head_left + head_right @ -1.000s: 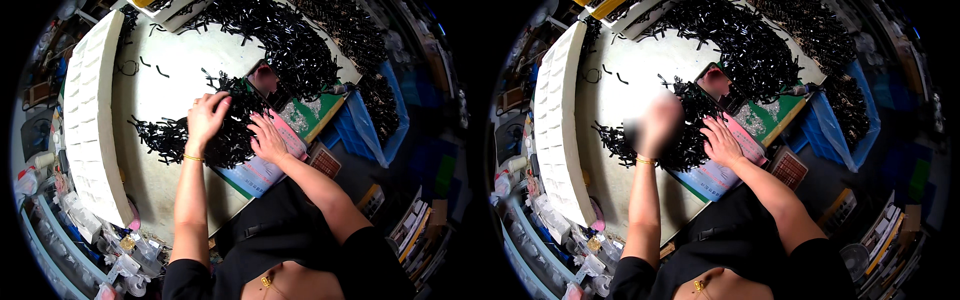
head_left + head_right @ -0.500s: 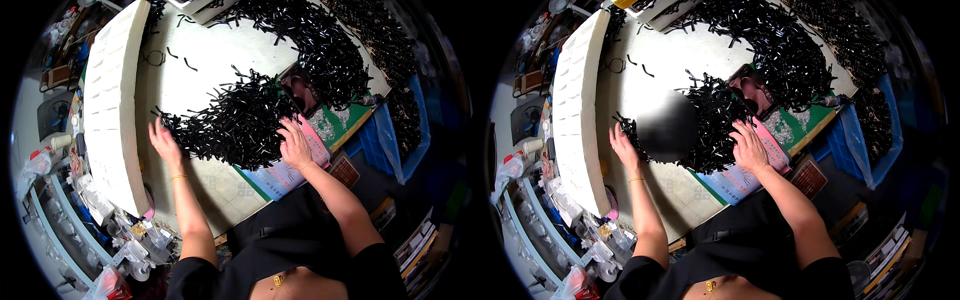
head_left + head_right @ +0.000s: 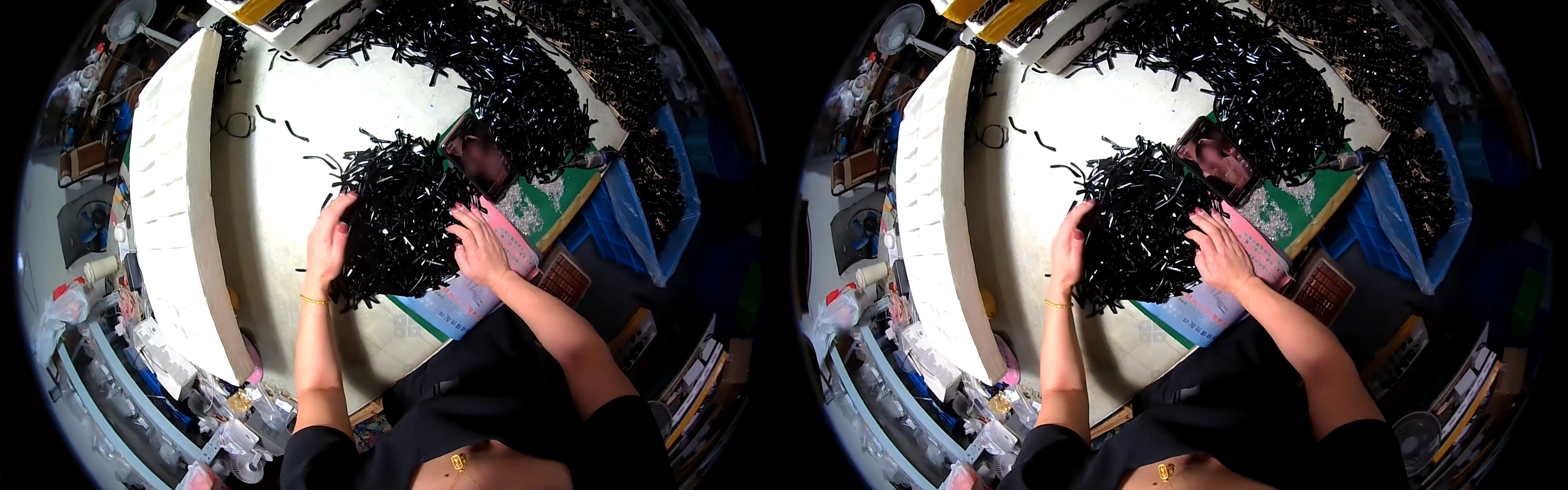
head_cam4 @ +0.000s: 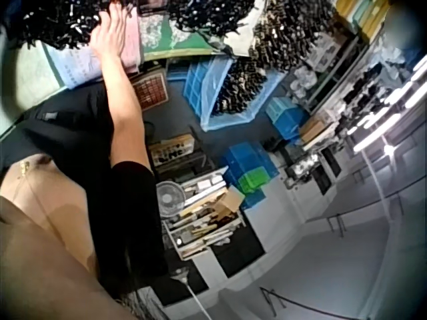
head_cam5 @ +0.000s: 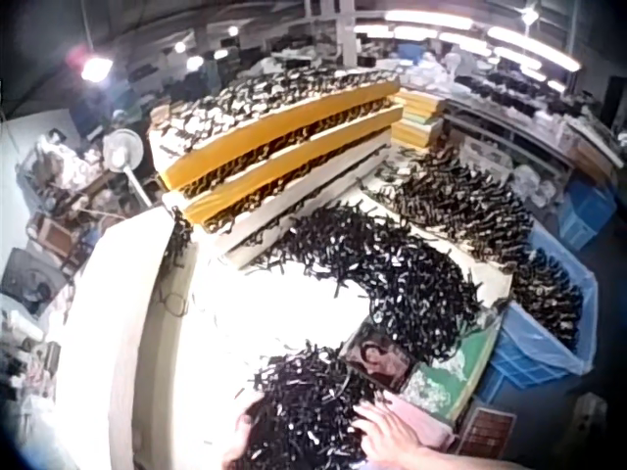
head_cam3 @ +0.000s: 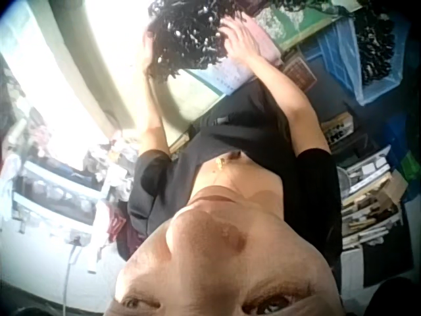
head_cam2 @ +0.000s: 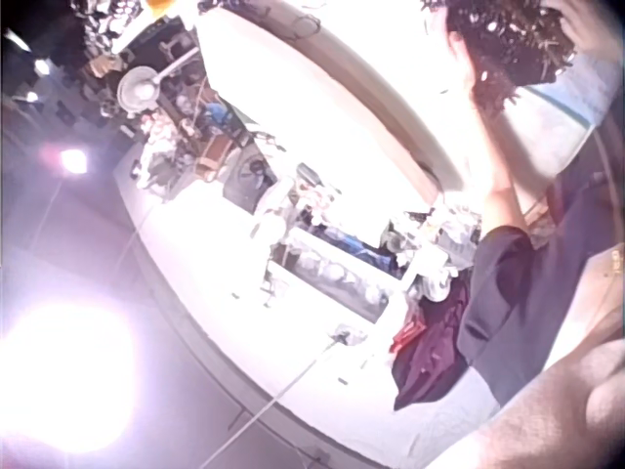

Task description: The person assembles eyeglasses by attaching temple arms to the front frame using a small screwdriver. They repeatedly pick up temple arms and frame fronts, align the hinge, and tighten the screw. Completed glasses are placed aside on the work surface.

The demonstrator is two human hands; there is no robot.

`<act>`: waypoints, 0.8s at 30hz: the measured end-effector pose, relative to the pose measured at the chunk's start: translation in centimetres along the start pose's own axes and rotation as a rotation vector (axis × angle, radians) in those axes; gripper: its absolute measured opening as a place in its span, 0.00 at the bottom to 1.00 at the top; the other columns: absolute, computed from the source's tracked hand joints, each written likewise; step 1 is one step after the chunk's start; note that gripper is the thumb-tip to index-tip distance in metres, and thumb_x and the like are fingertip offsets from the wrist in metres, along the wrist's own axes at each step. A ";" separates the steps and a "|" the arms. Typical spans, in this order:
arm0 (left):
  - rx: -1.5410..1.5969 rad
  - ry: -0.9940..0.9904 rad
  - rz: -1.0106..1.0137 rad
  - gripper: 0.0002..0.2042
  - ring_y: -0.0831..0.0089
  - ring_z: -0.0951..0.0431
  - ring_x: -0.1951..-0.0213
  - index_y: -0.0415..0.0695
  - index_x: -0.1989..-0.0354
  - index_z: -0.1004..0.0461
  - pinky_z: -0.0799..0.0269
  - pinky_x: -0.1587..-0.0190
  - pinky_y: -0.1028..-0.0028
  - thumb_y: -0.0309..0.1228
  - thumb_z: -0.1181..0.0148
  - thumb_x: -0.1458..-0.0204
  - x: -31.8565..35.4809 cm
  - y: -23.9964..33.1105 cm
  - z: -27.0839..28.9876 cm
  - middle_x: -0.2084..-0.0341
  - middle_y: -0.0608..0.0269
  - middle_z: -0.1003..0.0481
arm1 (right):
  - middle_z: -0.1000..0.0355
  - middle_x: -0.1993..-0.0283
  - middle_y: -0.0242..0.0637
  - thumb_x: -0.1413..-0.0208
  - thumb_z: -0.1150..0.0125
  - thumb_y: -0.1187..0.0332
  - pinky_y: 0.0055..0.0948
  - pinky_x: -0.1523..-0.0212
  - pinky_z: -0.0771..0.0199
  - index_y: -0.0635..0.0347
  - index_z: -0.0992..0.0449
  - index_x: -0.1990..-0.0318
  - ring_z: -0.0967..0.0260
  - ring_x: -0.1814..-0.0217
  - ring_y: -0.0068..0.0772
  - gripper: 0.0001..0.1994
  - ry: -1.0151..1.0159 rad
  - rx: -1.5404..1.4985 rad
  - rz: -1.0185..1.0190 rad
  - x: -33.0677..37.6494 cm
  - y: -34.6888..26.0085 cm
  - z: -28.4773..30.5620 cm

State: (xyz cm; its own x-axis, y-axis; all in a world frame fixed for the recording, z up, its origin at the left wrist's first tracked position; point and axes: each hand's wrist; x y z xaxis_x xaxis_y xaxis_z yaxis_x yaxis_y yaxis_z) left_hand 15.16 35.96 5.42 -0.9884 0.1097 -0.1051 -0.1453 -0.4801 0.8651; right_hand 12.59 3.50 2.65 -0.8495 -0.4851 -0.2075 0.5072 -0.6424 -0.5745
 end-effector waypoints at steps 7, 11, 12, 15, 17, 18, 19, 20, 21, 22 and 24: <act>-0.395 0.465 0.096 0.24 0.48 0.36 0.34 0.41 0.34 0.33 0.42 0.32 0.58 0.44 0.60 0.30 -14.1 -11.9 8.5 0.35 0.43 0.36 | 0.37 0.32 0.46 0.49 0.42 0.74 0.51 0.23 0.48 0.59 0.31 0.45 0.43 0.26 0.50 0.21 0.008 -0.022 -0.004 -0.3 -0.5 -0.2; -0.795 0.244 0.161 0.27 0.46 0.48 0.27 0.42 0.30 0.36 0.56 0.25 0.57 0.47 0.63 0.30 -17.6 -17.3 10.9 0.30 0.42 0.42 | 0.37 0.33 0.44 0.52 0.40 0.73 0.50 0.23 0.47 0.58 0.30 0.46 0.42 0.27 0.48 0.22 0.034 -0.030 0.029 -0.7 -1.0 -1.0; -0.674 0.223 0.225 0.28 0.49 0.49 0.26 0.40 0.31 0.37 0.61 0.25 0.56 0.46 0.63 0.30 -18.5 -15.8 7.0 0.29 0.45 0.42 | 0.37 0.33 0.44 0.52 0.40 0.73 0.50 0.23 0.47 0.58 0.29 0.46 0.42 0.27 0.47 0.22 0.042 0.014 0.003 0.2 0.0 -1.0; -0.310 0.061 0.072 0.28 0.56 0.54 0.23 0.40 0.25 0.47 0.71 0.24 0.57 0.44 0.64 0.28 -16.5 -12.5 2.1 0.26 0.51 0.47 | 0.38 0.32 0.43 0.50 0.40 0.71 0.47 0.23 0.47 0.58 0.29 0.45 0.42 0.27 0.47 0.22 0.071 0.036 -0.007 0.6 0.5 -1.5; -0.251 -0.145 -0.065 0.28 0.56 0.56 0.23 0.45 0.24 0.51 0.74 0.24 0.56 0.43 0.66 0.28 -14.5 -8.2 -1.6 0.24 0.56 0.50 | 0.38 0.33 0.43 0.50 0.39 0.71 0.46 0.22 0.48 0.58 0.29 0.45 0.43 0.26 0.46 0.22 0.068 0.045 -0.022 0.9 0.4 -1.6; -0.216 -0.229 -0.097 0.27 0.56 0.56 0.23 0.47 0.24 0.49 0.72 0.23 0.55 0.43 0.67 0.28 -13.7 -4.7 -3.1 0.25 0.57 0.48 | 0.38 0.33 0.43 0.50 0.38 0.71 0.46 0.22 0.49 0.57 0.30 0.45 0.44 0.26 0.45 0.22 0.075 0.034 -0.015 1.0 0.5 -1.7; -0.215 -0.296 -0.093 0.26 0.57 0.55 0.23 0.47 0.25 0.46 0.70 0.23 0.55 0.43 0.68 0.27 -13.0 -4.0 -3.8 0.25 0.57 0.46 | 0.39 0.33 0.43 0.50 0.38 0.71 0.46 0.22 0.50 0.57 0.31 0.44 0.45 0.25 0.44 0.23 0.086 0.038 -0.005 0.9 0.6 -1.9; -0.240 -0.352 -0.082 0.26 0.57 0.53 0.24 0.46 0.27 0.42 0.68 0.23 0.55 0.44 0.69 0.27 -12.2 -3.6 -4.2 0.27 0.56 0.43 | 0.39 0.33 0.43 0.50 0.39 0.71 0.45 0.21 0.50 0.58 0.31 0.45 0.46 0.25 0.43 0.22 0.091 0.020 -0.006 1.0 0.7 -1.8; -0.298 -0.401 -0.072 0.26 0.57 0.51 0.24 0.45 0.29 0.38 0.65 0.23 0.56 0.44 0.70 0.27 -11.5 -2.3 -4.2 0.28 0.54 0.41 | 0.40 0.32 0.44 0.48 0.40 0.70 0.44 0.21 0.51 0.59 0.30 0.45 0.46 0.24 0.44 0.21 0.078 0.030 -0.003 1.0 0.5 -1.9; -0.315 -0.410 -0.027 0.26 0.57 0.48 0.25 0.45 0.30 0.37 0.62 0.24 0.57 0.45 0.70 0.27 -10.5 -1.8 -4.3 0.29 0.53 0.39 | 0.40 0.31 0.44 0.46 0.41 0.69 0.43 0.21 0.52 0.60 0.30 0.44 0.46 0.24 0.45 0.21 0.065 0.045 -0.001 0.8 0.5 -1.8; -0.258 -0.444 -0.023 0.26 0.56 0.44 0.27 0.42 0.32 0.34 0.60 0.24 0.58 0.43 0.69 0.27 -9.3 -1.0 -4.8 0.32 0.51 0.36 | 0.41 0.30 0.46 0.46 0.41 0.69 0.44 0.21 0.54 0.60 0.30 0.44 0.46 0.24 0.45 0.21 0.107 0.050 0.003 1.7 0.7 -1.6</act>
State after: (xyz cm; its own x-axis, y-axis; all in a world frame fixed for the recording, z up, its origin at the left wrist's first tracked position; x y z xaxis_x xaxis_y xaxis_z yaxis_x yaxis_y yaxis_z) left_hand 24.28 31.23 3.11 -0.8789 0.4547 0.1439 -0.2283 -0.6660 0.7101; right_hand 11.31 3.13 0.64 -0.8572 -0.4225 -0.2943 0.5142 -0.6711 -0.5341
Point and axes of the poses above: each hand's wrist, its own x-axis away from the middle knuckle, its own z-axis out of the back of the hand, y = z × x
